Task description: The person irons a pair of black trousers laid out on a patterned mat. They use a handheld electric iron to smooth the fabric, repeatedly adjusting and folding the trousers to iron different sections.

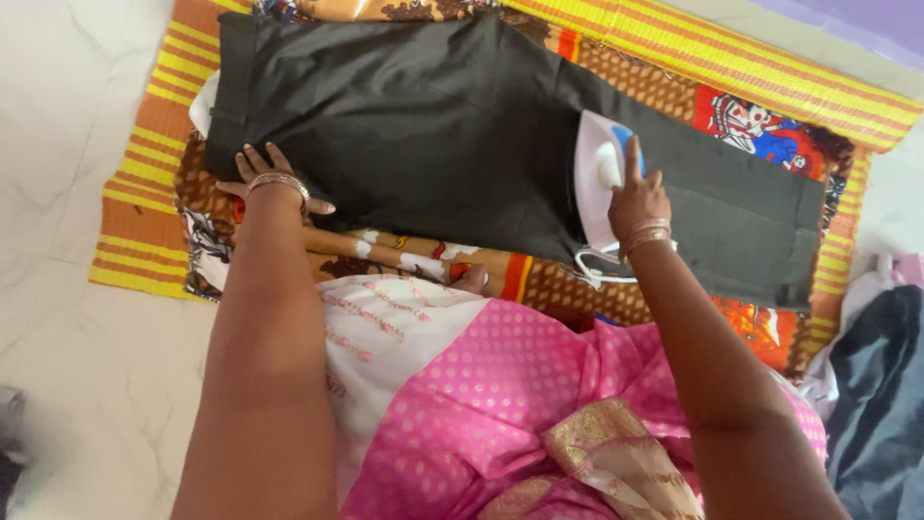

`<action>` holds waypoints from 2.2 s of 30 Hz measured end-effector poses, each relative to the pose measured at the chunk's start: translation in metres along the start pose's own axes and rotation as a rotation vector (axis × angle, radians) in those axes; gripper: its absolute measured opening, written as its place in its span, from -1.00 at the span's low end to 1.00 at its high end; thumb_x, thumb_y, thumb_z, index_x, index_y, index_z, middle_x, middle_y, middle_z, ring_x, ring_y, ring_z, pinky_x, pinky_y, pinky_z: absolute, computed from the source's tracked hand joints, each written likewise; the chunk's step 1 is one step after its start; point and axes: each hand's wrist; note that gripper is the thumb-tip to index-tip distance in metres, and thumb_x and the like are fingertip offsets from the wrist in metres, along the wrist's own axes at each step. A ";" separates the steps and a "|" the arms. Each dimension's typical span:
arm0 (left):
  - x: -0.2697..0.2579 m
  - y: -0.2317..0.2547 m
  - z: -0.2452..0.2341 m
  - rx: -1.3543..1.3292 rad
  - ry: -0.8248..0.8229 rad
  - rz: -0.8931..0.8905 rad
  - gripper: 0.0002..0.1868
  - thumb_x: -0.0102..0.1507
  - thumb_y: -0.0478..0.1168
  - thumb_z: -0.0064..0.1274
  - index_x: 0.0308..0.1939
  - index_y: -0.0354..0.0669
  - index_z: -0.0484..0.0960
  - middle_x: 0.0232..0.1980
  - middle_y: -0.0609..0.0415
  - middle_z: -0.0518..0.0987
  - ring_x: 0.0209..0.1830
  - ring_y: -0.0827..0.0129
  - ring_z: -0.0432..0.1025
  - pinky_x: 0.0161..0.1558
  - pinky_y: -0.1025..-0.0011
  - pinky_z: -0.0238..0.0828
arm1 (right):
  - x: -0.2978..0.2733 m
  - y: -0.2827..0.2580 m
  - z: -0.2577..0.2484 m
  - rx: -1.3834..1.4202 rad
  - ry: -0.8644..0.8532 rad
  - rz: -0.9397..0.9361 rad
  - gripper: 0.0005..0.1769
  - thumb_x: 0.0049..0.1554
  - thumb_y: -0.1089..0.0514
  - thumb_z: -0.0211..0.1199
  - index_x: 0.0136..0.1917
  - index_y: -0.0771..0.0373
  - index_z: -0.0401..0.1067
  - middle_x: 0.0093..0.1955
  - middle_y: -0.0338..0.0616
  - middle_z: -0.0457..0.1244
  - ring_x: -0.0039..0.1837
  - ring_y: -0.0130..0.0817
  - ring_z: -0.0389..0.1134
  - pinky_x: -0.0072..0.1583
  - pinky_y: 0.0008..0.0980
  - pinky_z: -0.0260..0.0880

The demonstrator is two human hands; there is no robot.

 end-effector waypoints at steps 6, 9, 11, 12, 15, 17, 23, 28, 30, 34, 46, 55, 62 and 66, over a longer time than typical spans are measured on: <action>-0.003 0.003 -0.001 0.051 0.037 -0.003 0.72 -0.20 0.57 0.38 0.64 0.05 -0.49 0.68 -0.14 -0.48 0.68 -0.09 -0.49 0.42 -0.49 -0.35 | -0.105 0.020 0.031 -0.062 0.045 -0.318 -0.04 0.18 0.04 0.23 0.70 -0.18 -0.18 0.10 0.25 0.20 0.04 0.20 0.36 0.15 0.07 0.41; -0.008 0.015 -0.005 0.141 0.094 0.011 0.66 -0.15 0.50 0.42 0.66 0.05 -0.43 0.70 -0.10 -0.42 0.69 -0.10 -0.42 0.44 -0.44 -0.41 | -0.105 0.021 0.032 -0.043 0.043 -0.309 -0.09 0.20 0.05 0.20 0.69 -0.23 -0.15 0.06 0.16 0.21 0.06 0.14 0.36 0.17 0.04 0.40; -0.010 0.026 -0.003 0.208 0.156 0.037 0.62 -0.13 0.35 0.51 0.66 0.07 -0.38 0.71 -0.02 -0.40 0.70 -0.01 -0.38 0.45 -0.44 -0.44 | -0.078 0.019 0.031 -0.046 0.056 -0.282 -0.10 0.21 0.07 0.19 0.70 -0.22 -0.14 0.07 0.16 0.21 0.06 0.14 0.35 0.15 0.04 0.39; -0.011 0.030 -0.002 0.228 0.177 0.051 0.62 -0.13 0.28 0.55 0.66 0.06 -0.39 0.71 -0.03 -0.39 0.69 -0.01 -0.35 0.44 -0.43 -0.44 | -0.061 0.017 0.033 -0.065 0.081 -0.257 -0.12 0.24 0.08 0.18 0.70 -0.22 -0.14 0.07 0.18 0.21 0.05 0.14 0.36 0.13 0.04 0.40; -0.010 0.037 -0.001 0.245 0.200 0.076 0.62 -0.12 0.12 0.60 0.66 0.06 -0.39 0.71 -0.04 -0.37 0.66 -0.03 -0.28 0.43 -0.40 -0.41 | 0.005 0.015 0.029 -0.057 0.138 -0.109 -0.05 0.21 0.13 0.20 0.72 -0.24 -0.18 0.12 0.18 0.21 0.07 0.16 0.37 0.08 0.05 0.42; -0.010 0.036 -0.001 0.224 0.161 0.083 0.57 -0.07 0.12 0.57 0.66 0.06 -0.39 0.71 -0.05 -0.37 0.67 -0.08 -0.25 0.44 -0.40 -0.39 | 0.047 0.022 0.021 -0.040 0.142 0.022 -0.01 0.22 0.11 0.23 0.73 -0.23 -0.26 0.16 0.23 0.20 0.10 0.20 0.37 0.08 0.06 0.43; -0.009 0.035 0.001 0.230 0.171 0.087 0.55 -0.06 0.08 0.56 0.66 0.03 -0.36 0.71 -0.07 -0.32 0.66 -0.11 -0.21 0.42 -0.41 -0.32 | 0.035 0.043 0.019 -0.018 0.085 -0.017 0.06 0.20 0.09 0.25 0.73 -0.14 -0.36 0.22 0.27 0.17 0.11 0.25 0.37 0.09 0.07 0.44; -0.006 0.041 0.003 0.269 0.161 0.080 0.54 -0.05 0.09 0.55 0.66 0.03 -0.37 0.70 -0.10 -0.32 0.65 -0.13 -0.20 0.42 -0.40 -0.34 | -0.053 0.094 0.030 -0.072 0.025 -0.106 -0.02 0.22 0.06 0.23 0.74 -0.21 -0.22 0.15 0.25 0.20 0.09 0.23 0.37 0.11 0.08 0.45; -0.009 0.039 0.003 0.286 0.170 0.069 0.54 -0.05 0.11 0.55 0.66 0.03 -0.36 0.70 -0.09 -0.30 0.65 -0.11 -0.18 0.43 -0.40 -0.35 | -0.063 0.115 0.033 -0.094 0.025 -0.092 -0.05 0.22 0.05 0.22 0.73 -0.20 -0.18 0.15 0.24 0.20 0.08 0.22 0.38 0.09 0.09 0.45; -0.017 0.039 0.000 0.308 0.175 0.079 0.50 -0.04 0.11 0.54 0.66 -0.01 -0.31 0.70 -0.09 -0.27 0.65 -0.09 -0.16 0.43 -0.41 -0.34 | -0.021 0.158 0.032 -0.156 0.080 0.054 -0.03 0.26 0.06 0.20 0.75 -0.17 -0.25 0.19 0.29 0.20 0.06 0.24 0.39 0.06 0.09 0.45; -0.025 0.068 0.000 0.501 0.199 0.127 0.22 -0.07 0.01 0.51 0.56 -0.25 0.19 0.66 -0.22 0.06 0.61 -0.11 0.03 0.48 -0.28 -0.24 | -0.085 0.185 0.029 -0.068 -0.044 0.030 0.02 0.22 0.02 0.22 0.75 -0.16 -0.29 0.13 0.29 0.18 0.09 0.27 0.36 0.13 0.12 0.41; -0.111 0.225 0.066 0.277 0.241 0.595 0.31 0.11 0.38 0.22 0.66 0.03 -0.28 0.72 -0.03 -0.37 0.70 -0.06 -0.40 0.52 -0.28 -0.24 | -0.054 0.196 0.044 -0.087 0.035 0.091 -0.04 0.25 0.07 0.21 0.74 -0.32 -0.21 0.14 0.18 0.20 0.09 0.15 0.38 0.15 0.04 0.42; -0.157 0.249 0.100 0.434 0.142 0.417 0.47 0.08 0.53 0.14 0.64 -0.01 -0.53 0.69 -0.13 -0.58 0.68 -0.11 -0.57 0.53 -0.19 -0.25 | -0.042 0.335 0.051 -0.004 0.099 0.550 0.09 0.18 0.18 0.21 0.75 -0.21 -0.36 0.22 0.32 0.16 0.12 0.21 0.37 0.09 0.04 0.44; -0.163 0.256 0.110 0.387 0.191 0.396 0.54 0.03 0.65 0.05 0.63 -0.14 -0.52 0.68 -0.19 -0.57 0.68 -0.13 -0.59 0.54 -0.16 -0.27 | -0.047 0.330 0.056 -0.077 0.107 0.575 0.07 0.14 0.11 0.24 0.70 -0.18 -0.34 0.18 0.32 0.17 0.14 0.22 0.35 0.09 0.05 0.42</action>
Point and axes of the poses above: each hand's wrist, its own x-axis towards the middle knuckle, its own z-axis out of the palm, y = z × x
